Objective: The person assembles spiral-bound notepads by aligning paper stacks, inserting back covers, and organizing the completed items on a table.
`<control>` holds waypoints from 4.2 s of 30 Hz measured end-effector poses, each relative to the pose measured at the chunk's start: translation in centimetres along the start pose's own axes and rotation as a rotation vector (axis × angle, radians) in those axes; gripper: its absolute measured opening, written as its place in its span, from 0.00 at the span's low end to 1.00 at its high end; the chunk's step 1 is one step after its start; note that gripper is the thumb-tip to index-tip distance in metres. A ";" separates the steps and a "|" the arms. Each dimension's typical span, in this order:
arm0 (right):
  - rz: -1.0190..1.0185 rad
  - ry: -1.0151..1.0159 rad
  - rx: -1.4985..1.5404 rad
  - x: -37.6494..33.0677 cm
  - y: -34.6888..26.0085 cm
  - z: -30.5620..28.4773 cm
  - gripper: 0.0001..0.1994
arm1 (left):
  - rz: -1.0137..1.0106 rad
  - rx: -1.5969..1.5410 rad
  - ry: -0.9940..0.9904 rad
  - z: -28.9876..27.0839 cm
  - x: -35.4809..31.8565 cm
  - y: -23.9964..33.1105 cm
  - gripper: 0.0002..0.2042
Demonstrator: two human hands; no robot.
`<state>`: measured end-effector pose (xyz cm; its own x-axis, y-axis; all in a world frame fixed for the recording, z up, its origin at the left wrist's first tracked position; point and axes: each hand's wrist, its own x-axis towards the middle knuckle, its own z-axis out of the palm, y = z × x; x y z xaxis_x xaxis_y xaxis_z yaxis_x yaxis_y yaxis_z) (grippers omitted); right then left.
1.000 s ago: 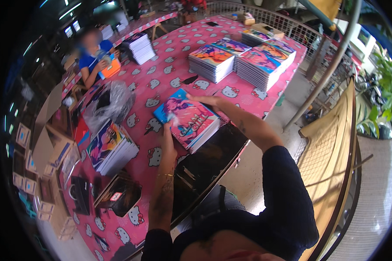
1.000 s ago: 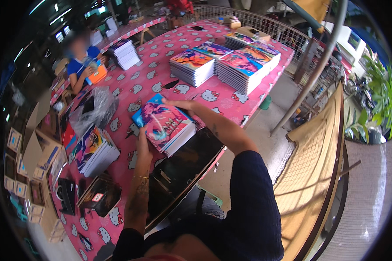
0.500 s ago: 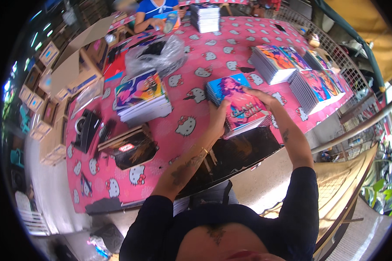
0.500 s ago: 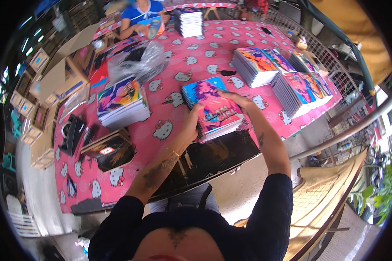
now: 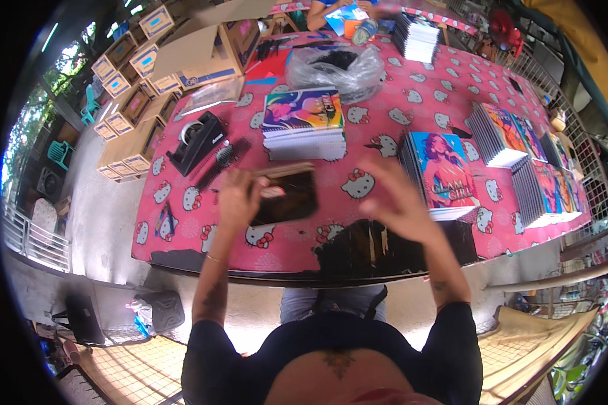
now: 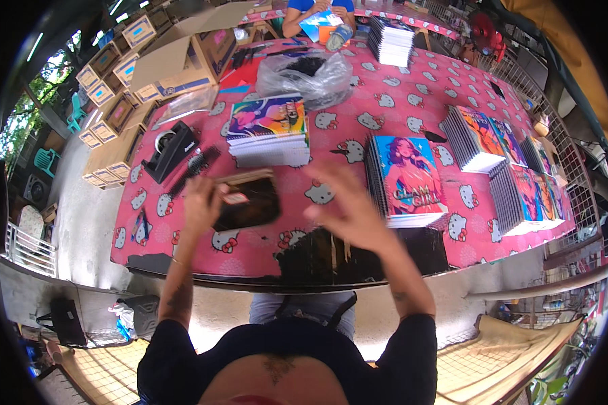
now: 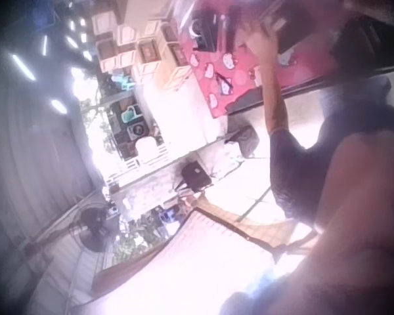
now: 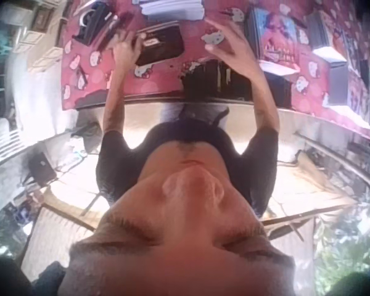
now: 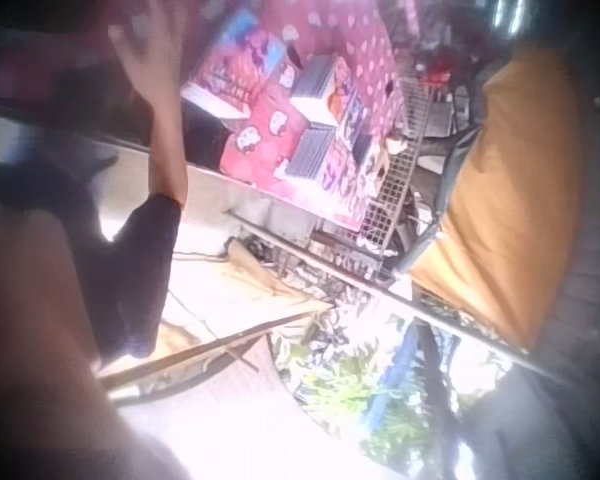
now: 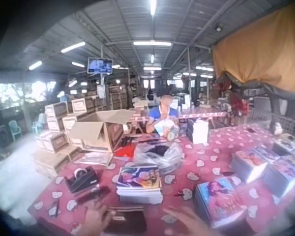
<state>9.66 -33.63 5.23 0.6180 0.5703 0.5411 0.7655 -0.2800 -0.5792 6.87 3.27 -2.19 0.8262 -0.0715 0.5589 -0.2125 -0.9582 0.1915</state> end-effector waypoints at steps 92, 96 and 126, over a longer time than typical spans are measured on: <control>0.092 0.582 -0.108 -5.6 0.4 7.4 0.28 | 0.327 -0.190 -0.078 4.7 13.6 3.3 0.16; 0.429 0.484 0.646 -7.9 2.7 9.8 0.34 | 0.281 -0.513 0.072 -2.2 10.8 10.8 0.24; -0.140 0.253 -0.436 2.1 -4.9 9.3 0.20 | -0.297 -0.464 -0.024 4.0 4.3 -3.4 0.13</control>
<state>5.48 -23.86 3.50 0.4870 0.4364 0.7566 0.8140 -0.5407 -0.2122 13.23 5.15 -3.64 0.8962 0.1714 0.4092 -0.1720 -0.7160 0.6766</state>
